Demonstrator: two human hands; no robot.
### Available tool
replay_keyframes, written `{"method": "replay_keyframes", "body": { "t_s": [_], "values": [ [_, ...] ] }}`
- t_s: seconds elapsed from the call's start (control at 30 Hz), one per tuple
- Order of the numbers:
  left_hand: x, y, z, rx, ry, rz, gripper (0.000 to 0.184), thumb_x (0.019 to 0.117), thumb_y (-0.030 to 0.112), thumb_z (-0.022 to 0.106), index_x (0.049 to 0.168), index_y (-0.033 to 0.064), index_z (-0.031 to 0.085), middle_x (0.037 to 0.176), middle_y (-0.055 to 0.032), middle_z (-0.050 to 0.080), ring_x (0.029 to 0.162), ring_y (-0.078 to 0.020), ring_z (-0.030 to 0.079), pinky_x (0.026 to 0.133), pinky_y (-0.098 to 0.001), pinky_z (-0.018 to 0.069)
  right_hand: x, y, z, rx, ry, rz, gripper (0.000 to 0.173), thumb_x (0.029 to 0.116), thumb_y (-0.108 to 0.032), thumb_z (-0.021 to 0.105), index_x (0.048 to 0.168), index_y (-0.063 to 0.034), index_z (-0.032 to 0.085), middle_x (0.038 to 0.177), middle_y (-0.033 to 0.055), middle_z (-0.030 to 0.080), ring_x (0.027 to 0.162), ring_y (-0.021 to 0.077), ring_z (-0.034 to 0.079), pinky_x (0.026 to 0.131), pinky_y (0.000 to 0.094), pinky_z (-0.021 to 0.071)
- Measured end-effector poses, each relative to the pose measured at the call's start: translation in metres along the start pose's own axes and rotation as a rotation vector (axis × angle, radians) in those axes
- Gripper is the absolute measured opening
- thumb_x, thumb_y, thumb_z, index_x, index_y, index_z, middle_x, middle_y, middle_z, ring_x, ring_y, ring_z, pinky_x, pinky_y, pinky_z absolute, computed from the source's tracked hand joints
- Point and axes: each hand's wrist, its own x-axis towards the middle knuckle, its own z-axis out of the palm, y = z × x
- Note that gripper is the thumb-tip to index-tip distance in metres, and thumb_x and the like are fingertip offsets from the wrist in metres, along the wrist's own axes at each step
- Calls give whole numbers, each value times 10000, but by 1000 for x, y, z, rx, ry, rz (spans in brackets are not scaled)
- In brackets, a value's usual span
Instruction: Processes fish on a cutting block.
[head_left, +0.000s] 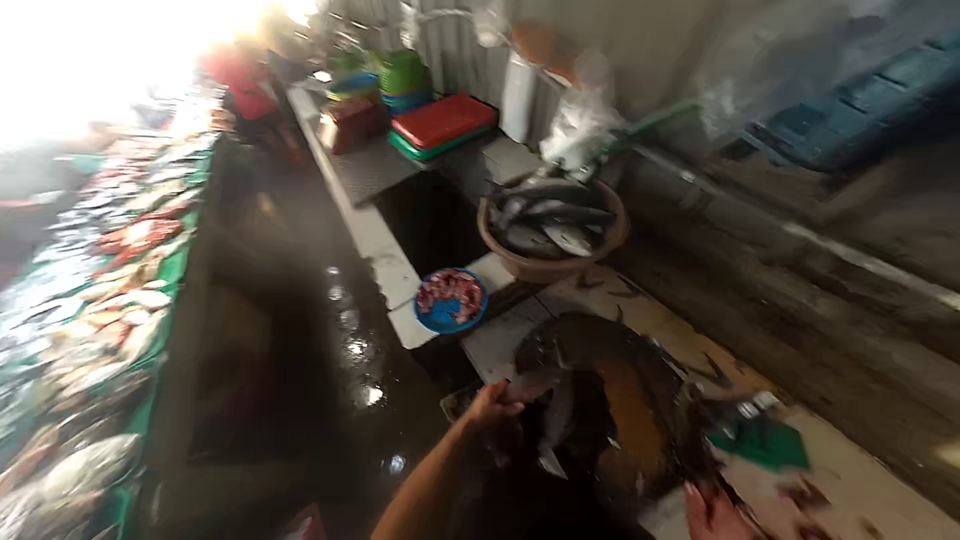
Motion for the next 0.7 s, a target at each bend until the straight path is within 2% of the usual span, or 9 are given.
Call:
{"method": "replay_keyframes", "body": {
  "t_s": [0.07,0.1,0.2,0.23,0.33,0.4,0.5,0.6,0.7],
  "values": [
    [-7,21,-18,-3,-73,-38,326,917,220,751,1178,33,694,1049,-82,736,967,-158,702,928,-397,581,1,-9,-9,33,-2,65,539,1071,-380,494,1291,97,612,1130,351,678,1077,510,673,962,686,509],
    [-9,22,-25,-5,-104,-80,304,926,226,746,1158,34,702,1038,-77,736,955,-154,700,918,-394,582,1,-16,-22,2,-55,126,561,1072,-407,489,1310,87,607,1146,350,677,1100,519,662,981,694,494],
    [-2,9,-46,-1,-147,-151,270,950,258,718,1107,38,706,967,-63,733,865,-143,697,843,-392,592,23,-59,-53,-3,-206,214,647,1082,-515,405,1308,56,611,1162,299,684,1130,451,665,1007,640,494],
    [-2,6,-49,20,-160,-165,271,956,278,716,1091,44,707,945,-57,732,839,-138,695,824,-391,594,23,-74,-60,64,-200,201,638,1081,-516,402,1270,49,631,1100,273,696,1054,415,688,962,614,524],
    [7,13,-53,126,-175,-175,289,947,339,724,1016,59,704,878,-38,704,787,-121,663,779,-386,573,27,-122,-69,380,-66,4,533,1090,-452,405,1167,27,628,748,103,637,593,226,640,595,459,593],
    [11,21,-54,137,-194,-187,283,947,328,729,1026,56,709,892,-48,710,801,-126,670,791,-392,579,30,-155,-63,606,50,-206,466,1084,-366,429,1142,60,608,667,41,610,501,157,598,492,398,576],
    [11,30,-54,166,-201,-218,280,948,328,736,1018,57,712,864,-66,717,768,-150,680,762,-408,585,37,-174,-10,532,61,-371,468,1078,-352,432,1131,80,604,684,79,633,579,182,645,561,401,593],
    [9,26,-56,229,-253,-141,299,943,328,744,1026,43,710,904,-95,721,822,-178,690,811,-445,582,49,-181,29,-37,-452,-125,604,1074,-515,379,1305,7,578,1054,216,718,1032,373,717,911,562,572],
    [-1,34,-64,298,-348,-83,275,945,301,741,1083,65,711,971,-68,731,897,-148,696,873,-418,575,59,-199,25,-174,-571,-75,626,1074,-548,359,1287,-4,583,1119,233,700,1103,404,691,919,587,560]
  ]
}}
